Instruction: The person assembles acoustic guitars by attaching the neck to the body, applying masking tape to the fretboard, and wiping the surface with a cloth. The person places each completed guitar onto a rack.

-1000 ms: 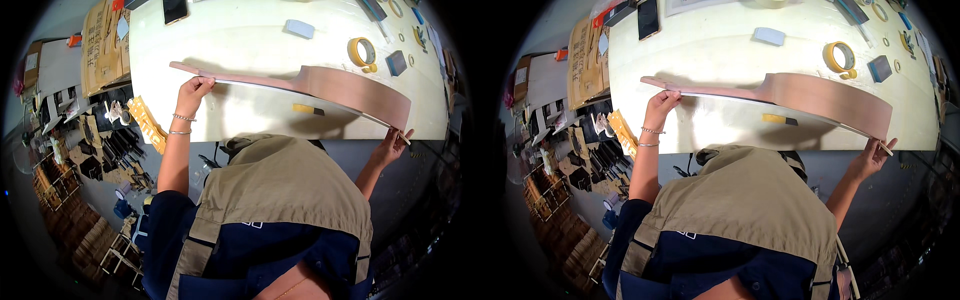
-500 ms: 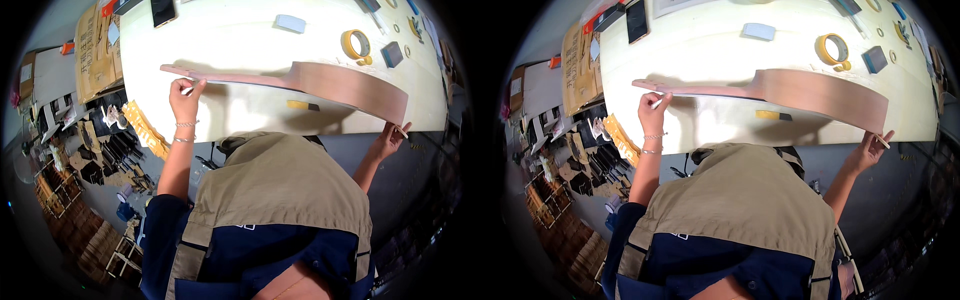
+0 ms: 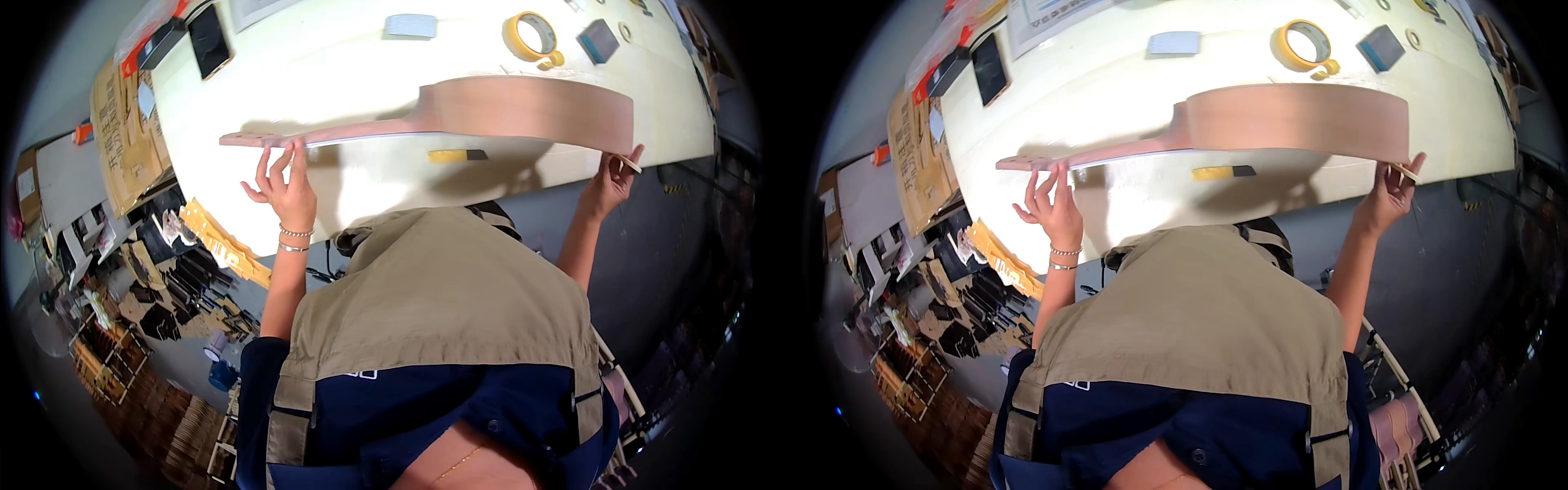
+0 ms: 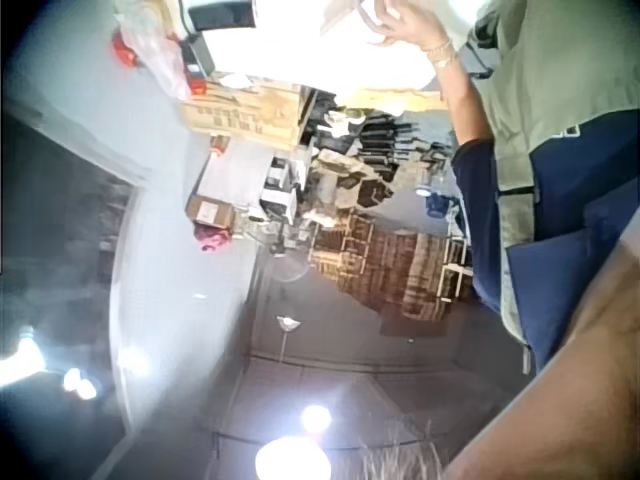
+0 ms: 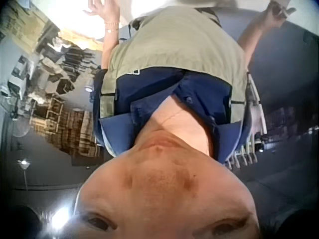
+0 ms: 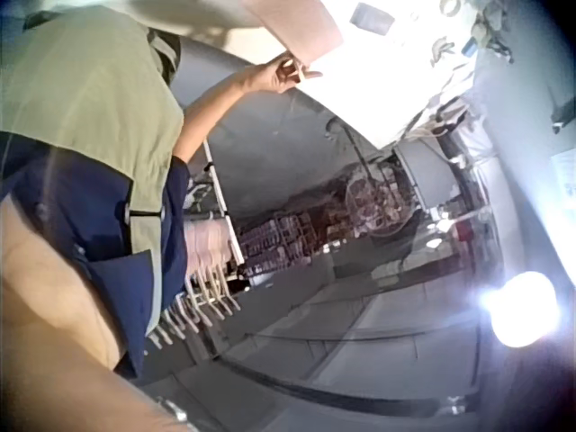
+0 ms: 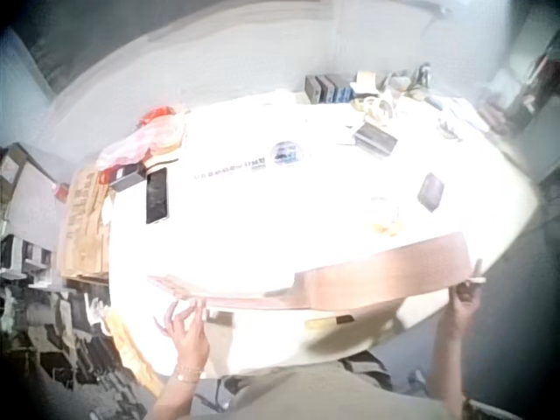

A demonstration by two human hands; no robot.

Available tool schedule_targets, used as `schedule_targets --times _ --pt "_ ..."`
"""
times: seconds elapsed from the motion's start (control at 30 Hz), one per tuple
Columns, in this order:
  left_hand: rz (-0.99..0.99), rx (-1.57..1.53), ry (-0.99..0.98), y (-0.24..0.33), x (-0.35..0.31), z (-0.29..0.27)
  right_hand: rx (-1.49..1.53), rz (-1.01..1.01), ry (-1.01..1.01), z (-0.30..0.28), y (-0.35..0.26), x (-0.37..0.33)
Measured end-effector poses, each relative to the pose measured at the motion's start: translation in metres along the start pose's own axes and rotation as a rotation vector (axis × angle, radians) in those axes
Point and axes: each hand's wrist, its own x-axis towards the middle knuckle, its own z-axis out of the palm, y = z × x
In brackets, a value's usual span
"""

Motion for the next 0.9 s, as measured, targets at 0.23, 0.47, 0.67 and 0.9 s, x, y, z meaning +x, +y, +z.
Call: schedule_targets --times 0.23,0.47,0.67,0.9 --pt "0.119 -0.034 0.016 0.033 0.011 -0.003 0.028 0.015 0.010 0.009 -0.006 -0.002" --pt "0.321 -0.193 0.013 0.097 0.030 -0.002 0.077 0.015 0.021 0.009 -0.005 -0.001" --pt "0.411 -0.213 0.059 0.130 0.038 0.004 0.085 0.015 0.039 0.016 -0.009 -0.003" --pt "0.463 -0.202 0.110 0.124 0.047 0.003 0.108 0.033 0.068 0.017 -0.005 -0.003"
